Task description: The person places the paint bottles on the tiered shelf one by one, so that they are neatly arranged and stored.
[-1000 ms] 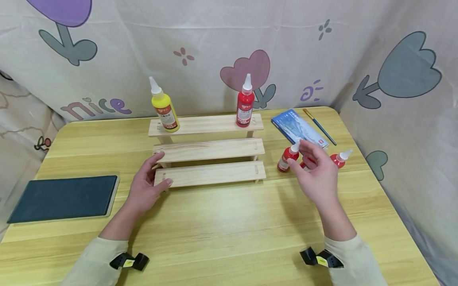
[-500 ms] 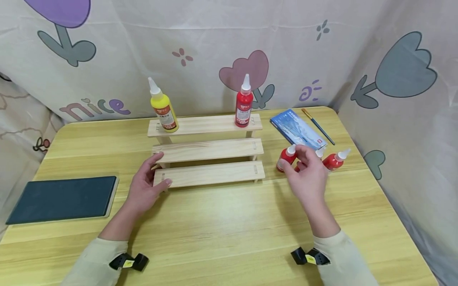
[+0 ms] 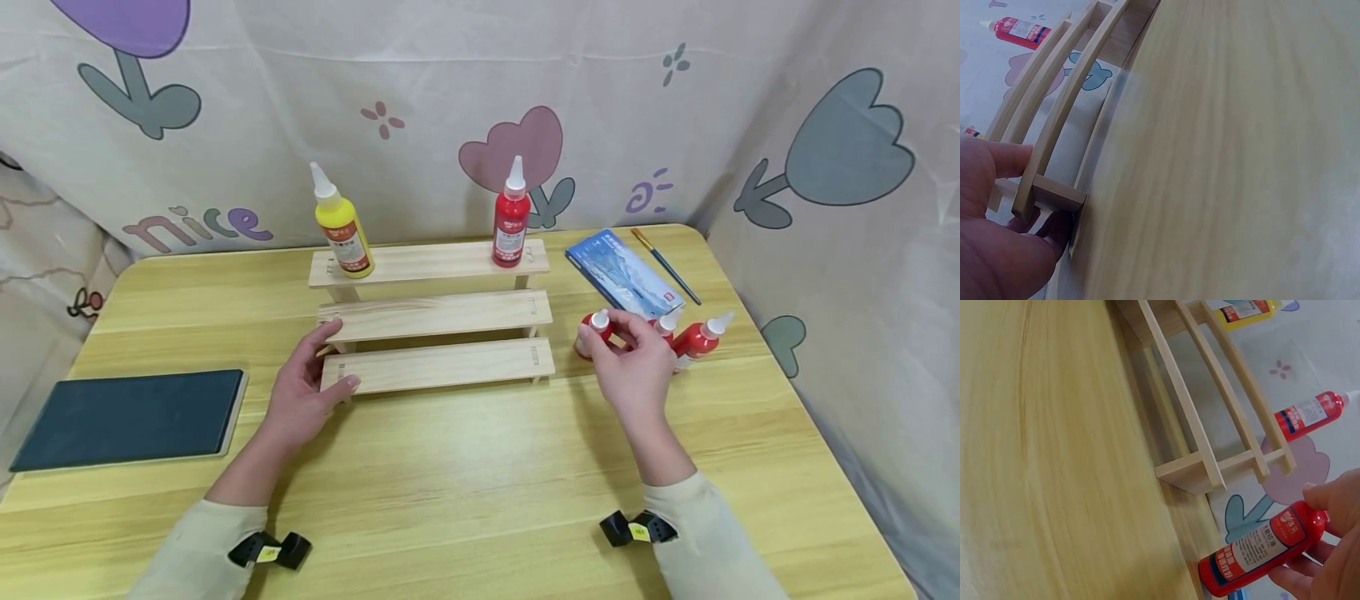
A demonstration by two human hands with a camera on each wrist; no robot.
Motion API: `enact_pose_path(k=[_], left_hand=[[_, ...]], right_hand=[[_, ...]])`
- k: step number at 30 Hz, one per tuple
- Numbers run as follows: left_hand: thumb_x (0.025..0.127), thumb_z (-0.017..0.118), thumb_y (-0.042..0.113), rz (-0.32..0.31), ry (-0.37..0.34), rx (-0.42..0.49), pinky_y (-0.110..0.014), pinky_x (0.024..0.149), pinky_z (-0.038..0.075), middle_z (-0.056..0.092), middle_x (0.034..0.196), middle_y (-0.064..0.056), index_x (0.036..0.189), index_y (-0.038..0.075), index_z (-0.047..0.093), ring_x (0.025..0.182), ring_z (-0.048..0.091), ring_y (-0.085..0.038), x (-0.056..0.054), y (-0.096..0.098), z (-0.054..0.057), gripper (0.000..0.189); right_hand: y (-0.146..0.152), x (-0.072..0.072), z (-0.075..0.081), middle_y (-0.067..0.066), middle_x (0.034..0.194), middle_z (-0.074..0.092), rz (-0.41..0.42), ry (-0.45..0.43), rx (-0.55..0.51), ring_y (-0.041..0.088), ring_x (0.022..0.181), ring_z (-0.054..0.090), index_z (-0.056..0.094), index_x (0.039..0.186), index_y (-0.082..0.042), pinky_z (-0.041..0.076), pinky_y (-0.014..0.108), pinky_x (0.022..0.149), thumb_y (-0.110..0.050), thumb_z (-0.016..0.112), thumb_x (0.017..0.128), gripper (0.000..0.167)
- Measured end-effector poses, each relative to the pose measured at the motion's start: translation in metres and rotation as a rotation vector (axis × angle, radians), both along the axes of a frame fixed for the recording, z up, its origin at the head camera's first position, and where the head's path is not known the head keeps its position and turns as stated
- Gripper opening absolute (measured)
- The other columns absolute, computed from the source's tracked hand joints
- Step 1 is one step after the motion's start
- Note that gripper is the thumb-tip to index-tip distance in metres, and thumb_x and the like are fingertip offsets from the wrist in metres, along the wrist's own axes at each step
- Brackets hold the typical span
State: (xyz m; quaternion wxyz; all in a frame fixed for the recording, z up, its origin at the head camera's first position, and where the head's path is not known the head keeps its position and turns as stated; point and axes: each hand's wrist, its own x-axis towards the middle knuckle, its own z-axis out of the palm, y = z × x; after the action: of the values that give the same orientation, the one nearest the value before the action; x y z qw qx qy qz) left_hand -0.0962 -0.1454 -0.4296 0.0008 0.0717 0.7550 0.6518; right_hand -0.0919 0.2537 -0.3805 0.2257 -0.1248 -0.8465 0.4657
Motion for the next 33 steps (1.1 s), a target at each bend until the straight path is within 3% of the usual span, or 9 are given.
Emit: enact_pose_path(k=[5, 17, 24, 29, 33], left_hand=[[0.086, 0.066, -0.016, -0.002, -0.001, -0.005, -0.021, 0.100, 0.038, 0.036, 0.153, -0.003, 0.151, 0.019, 0.043, 0.131, 0.043, -0.034, 0.000, 0.000, 0.000, 0.077], [0.087, 0.066, -0.015, -0.003, 0.001, -0.011, -0.022, 0.100, 0.038, 0.036, 0.153, -0.003, 0.151, 0.018, 0.042, 0.131, 0.043, -0.035, 0.000, 0.000, 0.001, 0.077], [0.087, 0.066, -0.015, -0.004, 0.000, -0.019, -0.022, 0.101, 0.038, 0.036, 0.154, -0.002, 0.151, 0.018, 0.043, 0.132, 0.042, -0.034, 0.000, 0.000, 0.001, 0.076], [0.087, 0.067, -0.015, -0.005, 0.008, -0.027, -0.024, 0.102, 0.038, 0.035, 0.154, -0.002, 0.151, 0.018, 0.042, 0.132, 0.042, -0.035, 0.000, -0.001, 0.001, 0.076], [0.087, 0.067, -0.013, -0.003, 0.009, -0.041, -0.029, 0.104, 0.037, 0.035, 0.155, -0.001, 0.152, 0.019, 0.042, 0.132, 0.042, -0.034, -0.001, -0.001, 0.000, 0.076]], right_hand=[[0.003, -0.002, -0.003, 0.004, 0.104, 0.070, -0.016, 0.004, -0.035, 0.003, 0.090, 0.066, 0.075, 0.111, -0.002, 0.049, 0.014, 0.071, -0.018, 0.086, 0.080, 0.036], [0.003, -0.002, 0.005, 0.006, 0.109, 0.070, -0.035, -0.080, -0.083, 0.009, 0.092, 0.065, 0.075, 0.119, -0.008, 0.051, 0.015, 0.075, -0.024, 0.083, 0.084, 0.039], [0.003, 0.003, 0.018, 0.002, 0.109, 0.070, -0.035, -0.109, -0.134, 0.012, 0.090, 0.064, 0.072, 0.124, -0.009, 0.052, 0.015, 0.069, -0.028, 0.083, 0.084, 0.046], [0.001, 0.007, 0.033, 0.001, 0.101, 0.071, -0.009, -0.072, -0.142, 0.016, 0.078, 0.065, 0.075, 0.120, -0.012, 0.054, 0.021, 0.057, -0.027, 0.083, 0.084, 0.040], [-0.001, 0.010, 0.047, 0.000, 0.101, 0.070, 0.014, -0.037, -0.129, 0.015, 0.081, 0.066, 0.076, 0.118, -0.012, 0.054, 0.020, 0.060, -0.027, 0.081, 0.085, 0.036]])
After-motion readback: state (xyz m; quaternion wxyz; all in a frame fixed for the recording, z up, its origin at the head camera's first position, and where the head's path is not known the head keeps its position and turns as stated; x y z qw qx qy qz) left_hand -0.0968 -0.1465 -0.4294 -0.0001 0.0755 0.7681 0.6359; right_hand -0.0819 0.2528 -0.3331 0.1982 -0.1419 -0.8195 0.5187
